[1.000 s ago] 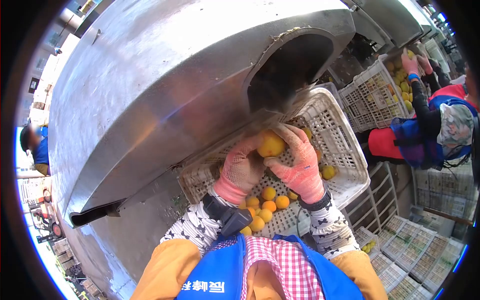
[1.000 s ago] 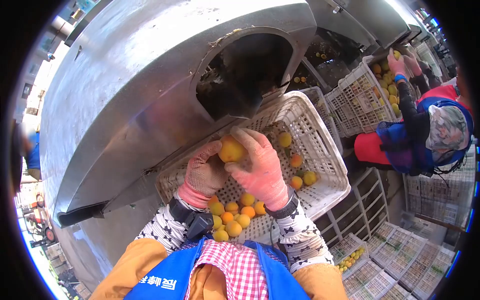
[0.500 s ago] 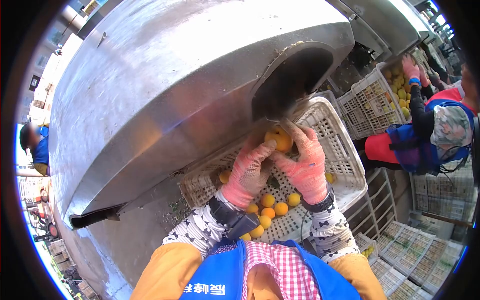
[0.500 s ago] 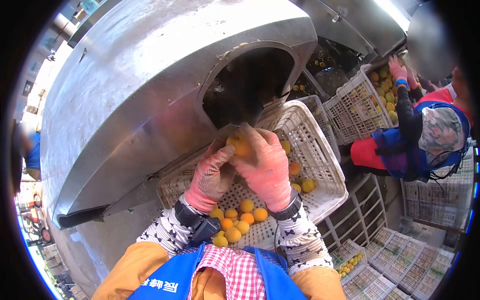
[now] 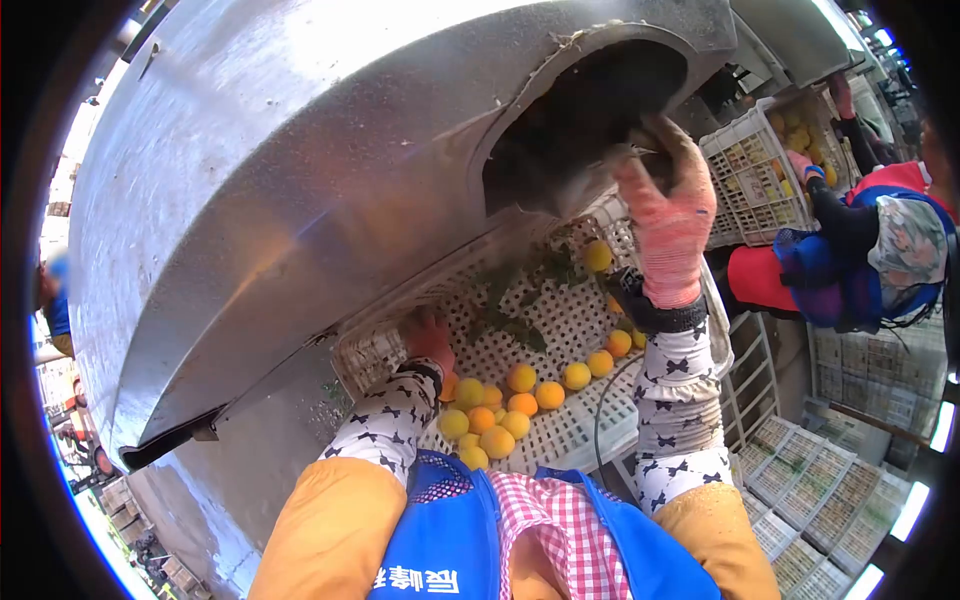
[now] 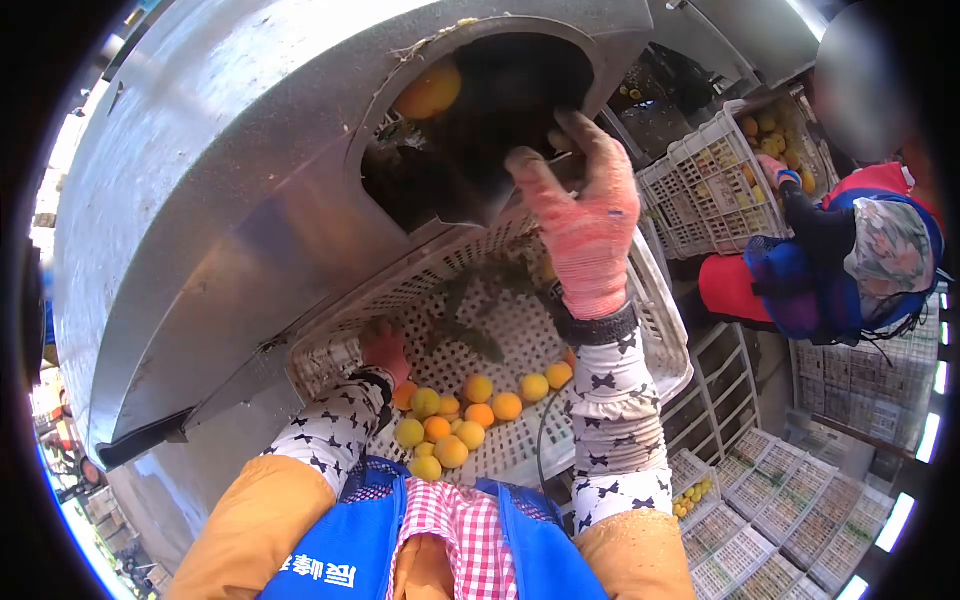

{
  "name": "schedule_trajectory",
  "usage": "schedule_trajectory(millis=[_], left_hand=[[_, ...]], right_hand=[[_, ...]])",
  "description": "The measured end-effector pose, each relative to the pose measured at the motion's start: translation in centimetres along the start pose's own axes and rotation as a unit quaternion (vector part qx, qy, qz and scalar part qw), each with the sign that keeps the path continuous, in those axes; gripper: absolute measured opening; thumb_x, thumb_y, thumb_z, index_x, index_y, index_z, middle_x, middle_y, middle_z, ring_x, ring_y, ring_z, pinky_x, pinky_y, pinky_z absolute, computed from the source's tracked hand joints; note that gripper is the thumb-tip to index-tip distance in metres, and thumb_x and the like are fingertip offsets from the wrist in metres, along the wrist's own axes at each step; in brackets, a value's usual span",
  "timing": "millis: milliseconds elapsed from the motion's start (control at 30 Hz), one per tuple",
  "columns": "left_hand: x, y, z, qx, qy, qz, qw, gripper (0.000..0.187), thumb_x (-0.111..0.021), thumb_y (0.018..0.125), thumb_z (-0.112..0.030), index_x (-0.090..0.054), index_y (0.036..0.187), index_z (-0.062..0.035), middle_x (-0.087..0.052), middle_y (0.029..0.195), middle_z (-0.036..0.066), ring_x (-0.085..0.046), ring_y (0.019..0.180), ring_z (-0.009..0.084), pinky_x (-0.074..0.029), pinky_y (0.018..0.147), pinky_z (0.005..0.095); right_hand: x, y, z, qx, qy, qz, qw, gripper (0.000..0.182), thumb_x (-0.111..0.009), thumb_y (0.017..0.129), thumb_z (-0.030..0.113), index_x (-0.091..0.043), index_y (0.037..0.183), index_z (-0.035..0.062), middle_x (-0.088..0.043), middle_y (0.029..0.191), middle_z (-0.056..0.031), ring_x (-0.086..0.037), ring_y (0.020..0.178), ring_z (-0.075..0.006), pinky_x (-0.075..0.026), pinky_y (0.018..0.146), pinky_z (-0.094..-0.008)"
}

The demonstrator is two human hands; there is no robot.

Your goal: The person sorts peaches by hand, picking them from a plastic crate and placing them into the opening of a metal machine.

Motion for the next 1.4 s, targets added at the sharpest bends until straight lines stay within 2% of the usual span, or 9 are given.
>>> schedule_trajectory(millis=[200, 267, 400, 600, 667, 733, 800, 1067, 1400], left_hand=[[-2.0, 0.6, -0.2, 0.029, -0.08, 0.104, 0.991, 0.064, -0.063, 0.083, -0.023, -0.047, 0.144, -0.0096, -0.036, 0.148, 0.02, -0.044, 0.13, 0.0412, -0.038, 0.105, 0.0486], [-3.7, -0.8, 0.1, 0.018, -0.144, -0.112, 0.983, 0.062, -0.064, 0.082, -0.018, -0.048, 0.142, -0.0119, -0.035, 0.15, 0.02, -0.045, 0.129, 0.0426, -0.04, 0.105, 0.0507], [-2.2, -1.6, -0.4, 0.077, -0.174, -0.067, 0.98, 0.06, -0.063, 0.082, -0.011, -0.049, 0.141, -0.0148, -0.035, 0.151, 0.02, -0.047, 0.127, 0.0439, -0.045, 0.101, 0.0522], [-3.8, 2.2, 0.7, 0.097, -0.276, 0.036, 0.956, 0.077, -0.072, 0.08, -0.015, -0.038, 0.148, -0.0084, -0.046, 0.144, 0.017, -0.053, 0.123, 0.0317, -0.051, 0.092, 0.0424], [0.8, 3.2, -2.9, -0.112, -0.679, 0.073, 0.722, 0.044, -0.07, 0.084, -0.019, -0.06, 0.126, -0.0115, -0.062, 0.122, 0.009, -0.062, 0.108, 0.0215, -0.052, 0.092, 0.0369], [12.9, -2.4, -7.3, -0.082, -0.875, 0.294, 0.376, 0.038, -0.067, 0.092, -0.025, -0.059, 0.125, -0.0076, -0.061, 0.122, 0.005, -0.06, 0.108, 0.0166, -0.049, 0.095, 0.0329], [19.2, -5.0, -9.7, -0.208, -0.859, 0.359, 0.301, 0.037, -0.063, 0.097, -0.023, -0.057, 0.13, -0.0069, -0.062, 0.122, 0.005, -0.059, 0.112, 0.0153, -0.047, 0.1, 0.0315], [24.2, -8.8, -9.4, -0.339, -0.845, 0.238, 0.338, 0.044, -0.067, 0.093, -0.022, -0.054, 0.133, -0.0071, -0.06, 0.128, 0.008, -0.058, 0.118, 0.018, -0.046, 0.104, 0.035], [21.8, -8.6, -4.7, -0.197, -0.899, 0.079, 0.382, 0.045, -0.055, 0.095, -0.018, -0.048, 0.138, -0.0067, -0.059, 0.121, 0.01, -0.061, 0.106, 0.0192, -0.053, 0.09, 0.0332]], right_hand=[[3.2, -10.0, -21.0, -0.308, -0.269, 0.242, 0.88, 0.039, -0.07, 0.086, 0.019, -0.065, 0.12, 0.0008, -0.07, 0.101, -0.0201, -0.069, 0.092, -0.0319, -0.053, 0.083, -0.0398], [2.1, -11.4, -26.2, -0.242, -0.332, 0.23, 0.882, 0.05, -0.072, 0.083, 0.024, -0.061, 0.127, 0.0018, -0.069, 0.108, -0.0233, -0.067, 0.101, -0.037, -0.052, 0.088, -0.0441], [-0.8, -14.1, -31.2, -0.276, -0.369, 0.307, 0.833, 0.057, -0.077, 0.078, 0.026, -0.061, 0.126, 0.001, -0.069, 0.114, -0.0183, -0.067, 0.1, -0.0309, -0.052, 0.089, -0.0373], [-0.1, -13.3, -21.3, -0.476, 0.256, 0.308, 0.783, 0.076, -0.078, 0.074, 0.015, -0.048, 0.142, -0.0015, -0.059, 0.134, -0.0116, -0.059, 0.118, -0.0206, -0.049, 0.098, -0.0328], [0.3, -11.6, -14.2, -0.34, 0.264, 0.334, 0.838, 0.066, -0.074, 0.076, 0.007, -0.054, 0.138, 0.001, -0.055, 0.138, -0.0124, -0.055, 0.124, -0.0223, -0.045, 0.104, -0.0338], [0.7, -11.2, -10.0, -0.23, 0.134, 0.41, 0.873, 0.07, -0.061, 0.07, -0.004, -0.051, 0.14, 0.0003, -0.052, 0.139, -0.0106, -0.046, 0.135, -0.024, -0.033, 0.115, -0.0347], [0.7, -11.5, -6.8, -0.119, 0.105, 0.445, 0.881, 0.067, -0.054, 0.072, -0.008, -0.053, 0.138, 0.0029, -0.049, 0.144, -0.0142, -0.046, 0.136, -0.0287, -0.034, 0.114, -0.0372], [3.3, -9.6, 1.0, -0.081, -0.093, 0.32, 0.939, 0.081, -0.079, 0.075, 0.021, -0.045, 0.147, 0.0047, -0.045, 0.142, -0.025, -0.05, 0.13, -0.0401, -0.043, 0.107, -0.041], [-3.4, -4.0, 0.6, 0.144, -0.08, 0.161, 0.973, 0.077, -0.079, 0.071, 0.01, -0.047, 0.141, 0.0055, -0.056, 0.126, -0.0222, -0.053, 0.117, -0.0442, -0.048, 0.098, -0.0467]])
Point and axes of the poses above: each hand's wrist, its own y-axis towards the middle knuckle, its own x-axis out of the back of the hand, z = x × y, the point moved 6 cm from there along y, towards the middle knuckle
